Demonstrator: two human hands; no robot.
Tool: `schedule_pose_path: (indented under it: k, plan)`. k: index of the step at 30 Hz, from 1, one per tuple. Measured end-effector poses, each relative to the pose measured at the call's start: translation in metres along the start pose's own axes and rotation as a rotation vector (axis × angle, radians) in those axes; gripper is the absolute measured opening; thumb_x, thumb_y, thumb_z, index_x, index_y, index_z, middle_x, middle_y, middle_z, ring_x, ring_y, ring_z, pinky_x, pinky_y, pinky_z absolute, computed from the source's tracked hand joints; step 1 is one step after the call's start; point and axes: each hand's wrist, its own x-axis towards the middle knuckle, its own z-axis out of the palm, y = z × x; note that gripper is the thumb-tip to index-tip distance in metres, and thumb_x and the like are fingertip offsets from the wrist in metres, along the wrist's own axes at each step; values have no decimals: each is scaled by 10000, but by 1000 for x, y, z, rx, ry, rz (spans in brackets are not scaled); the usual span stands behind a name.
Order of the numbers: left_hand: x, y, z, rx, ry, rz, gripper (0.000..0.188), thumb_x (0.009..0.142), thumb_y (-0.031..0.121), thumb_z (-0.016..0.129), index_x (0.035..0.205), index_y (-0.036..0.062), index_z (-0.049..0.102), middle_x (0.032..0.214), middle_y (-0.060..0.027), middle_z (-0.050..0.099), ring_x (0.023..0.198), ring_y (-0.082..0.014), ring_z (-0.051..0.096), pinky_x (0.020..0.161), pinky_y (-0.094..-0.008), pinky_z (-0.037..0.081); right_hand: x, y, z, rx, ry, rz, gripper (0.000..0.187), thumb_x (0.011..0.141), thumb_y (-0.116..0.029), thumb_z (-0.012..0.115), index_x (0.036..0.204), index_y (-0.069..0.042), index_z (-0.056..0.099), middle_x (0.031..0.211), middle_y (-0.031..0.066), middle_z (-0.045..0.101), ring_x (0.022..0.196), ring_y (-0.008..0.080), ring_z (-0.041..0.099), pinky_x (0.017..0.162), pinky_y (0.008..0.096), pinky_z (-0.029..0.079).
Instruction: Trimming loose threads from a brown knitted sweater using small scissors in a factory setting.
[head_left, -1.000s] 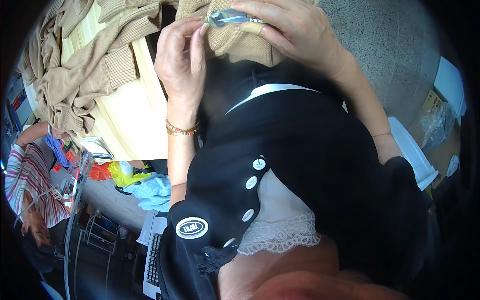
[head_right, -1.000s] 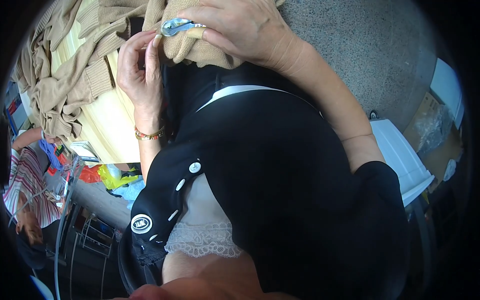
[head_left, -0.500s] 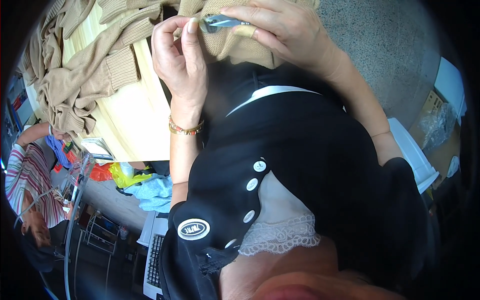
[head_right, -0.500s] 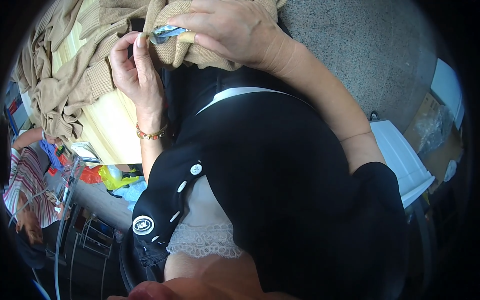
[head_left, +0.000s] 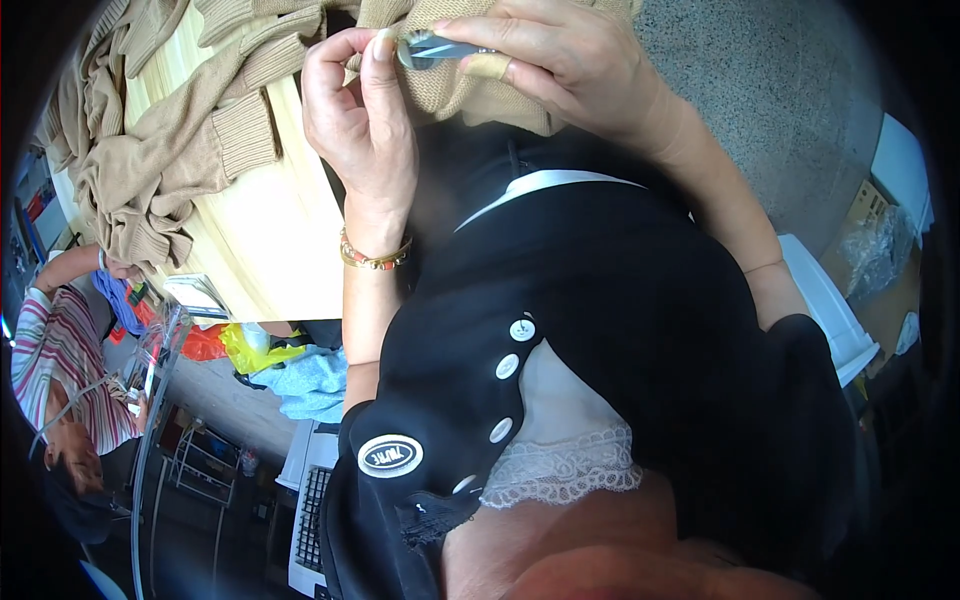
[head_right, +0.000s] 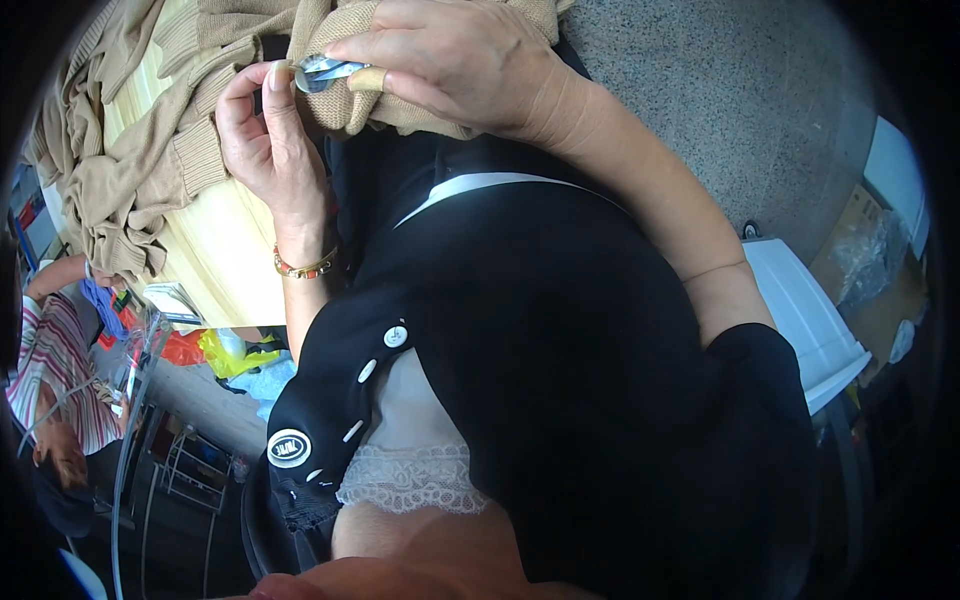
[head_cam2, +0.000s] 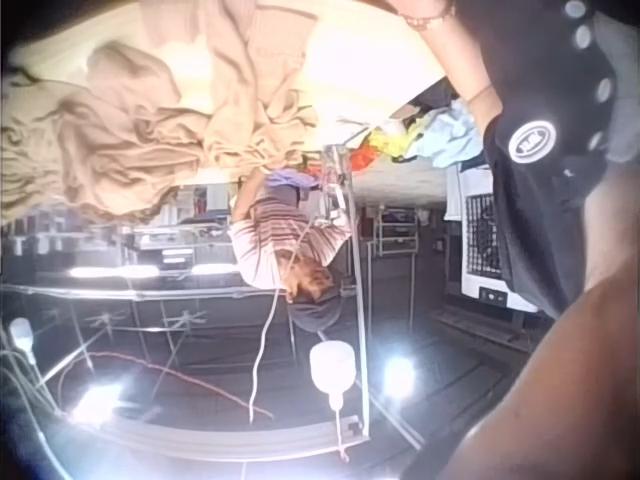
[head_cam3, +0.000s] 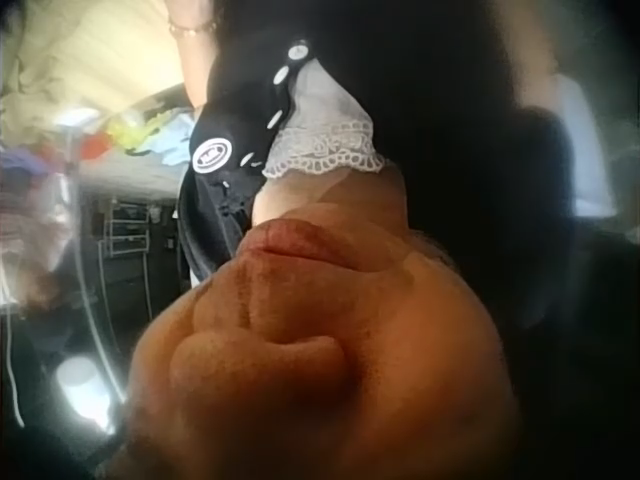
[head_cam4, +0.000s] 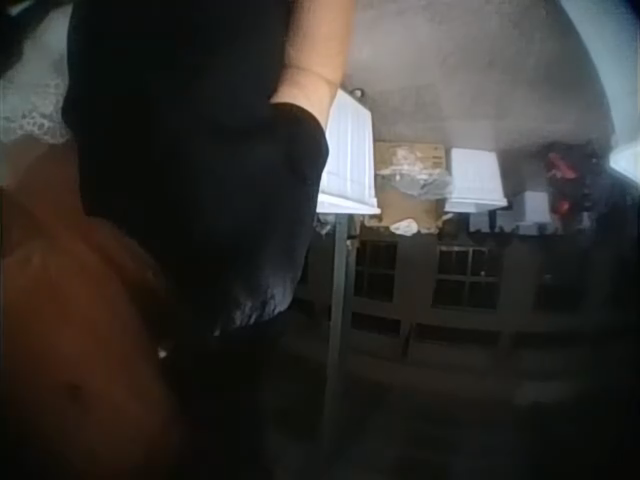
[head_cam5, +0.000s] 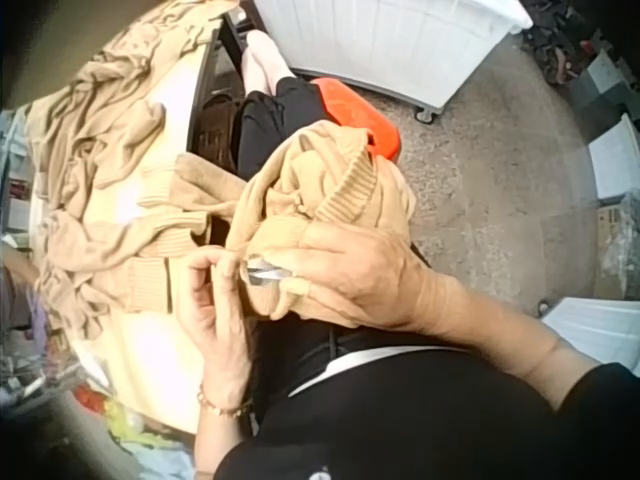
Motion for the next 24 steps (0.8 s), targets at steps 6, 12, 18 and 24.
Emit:
schedule_pose_path:
  k: [6,12,18,24]
  plan:
    - [-1,1,1,-42,10,-28,128,988,95,628,1031,-23,605,935,-30,620,772,-42,546,632,-188,485,6,-8,-3,-15,50,-58,354,849,-37,659,1203,-35,664,1162,153,650,1024,305,657,888,349,524]
    - [-1,6,2,-222,69,-153,132,993,97,624,1052,-19,606,939,-26,635,824,-46,569,758,-178,477,13,-23,-15,115,-12,258,362,824,-88,743,1173,-24,671,1033,136,690,924,265,685,815,312,540]
    - [0,8,5,-282,29,-201,144,992,90,621,1081,-23,608,961,-34,656,863,-51,594,784,-176,480,13,3,13,-53,214,-92,412,750,-149,838,1106,-14,681,997,113,705,876,230,703,760,290,547]
    - [-4,10,3,-255,10,-220,135,997,85,611,1080,-22,605,971,-32,649,874,-50,587,796,-183,482,23,-24,-4,238,107,349,330,766,-145,820,1043,-10,703,895,109,717,783,219,705,704,291,551]
